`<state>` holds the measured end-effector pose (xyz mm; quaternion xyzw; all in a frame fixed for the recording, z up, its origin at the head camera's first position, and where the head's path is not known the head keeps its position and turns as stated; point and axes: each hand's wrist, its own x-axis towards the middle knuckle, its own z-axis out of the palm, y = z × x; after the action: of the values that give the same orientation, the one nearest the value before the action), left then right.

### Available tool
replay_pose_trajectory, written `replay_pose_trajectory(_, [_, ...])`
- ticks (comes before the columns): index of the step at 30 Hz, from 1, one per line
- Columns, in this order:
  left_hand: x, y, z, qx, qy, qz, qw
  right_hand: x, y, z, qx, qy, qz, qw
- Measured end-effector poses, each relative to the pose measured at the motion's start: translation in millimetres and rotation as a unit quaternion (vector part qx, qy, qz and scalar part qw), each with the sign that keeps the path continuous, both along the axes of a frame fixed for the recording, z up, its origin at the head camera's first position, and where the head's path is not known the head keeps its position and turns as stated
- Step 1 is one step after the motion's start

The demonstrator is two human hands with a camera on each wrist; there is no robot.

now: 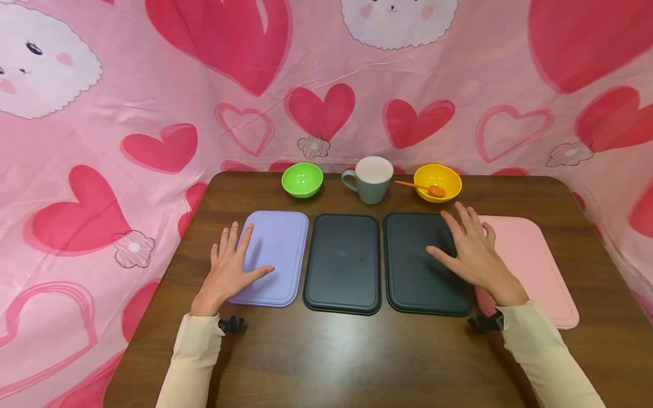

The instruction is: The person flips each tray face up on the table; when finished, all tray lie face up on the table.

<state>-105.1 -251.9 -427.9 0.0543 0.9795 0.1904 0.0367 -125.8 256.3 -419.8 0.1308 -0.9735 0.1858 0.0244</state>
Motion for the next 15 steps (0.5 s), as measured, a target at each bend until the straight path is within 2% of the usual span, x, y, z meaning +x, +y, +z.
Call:
replay_pose_trajectory(6, [5.5, -13, -3.8, 0.034, 0.0, 0.013, 0.9993, -15.6, -29, 0.7, -0.001, 0.008, 0.04, 0.999])
replay_pose_trajectory(15, [10.9, -32, -17.7, 0.126, 0.028, 0.006, 0.9917, -37.9, -72, -6.3, -0.035, -0.027, 0.085, 0.995])
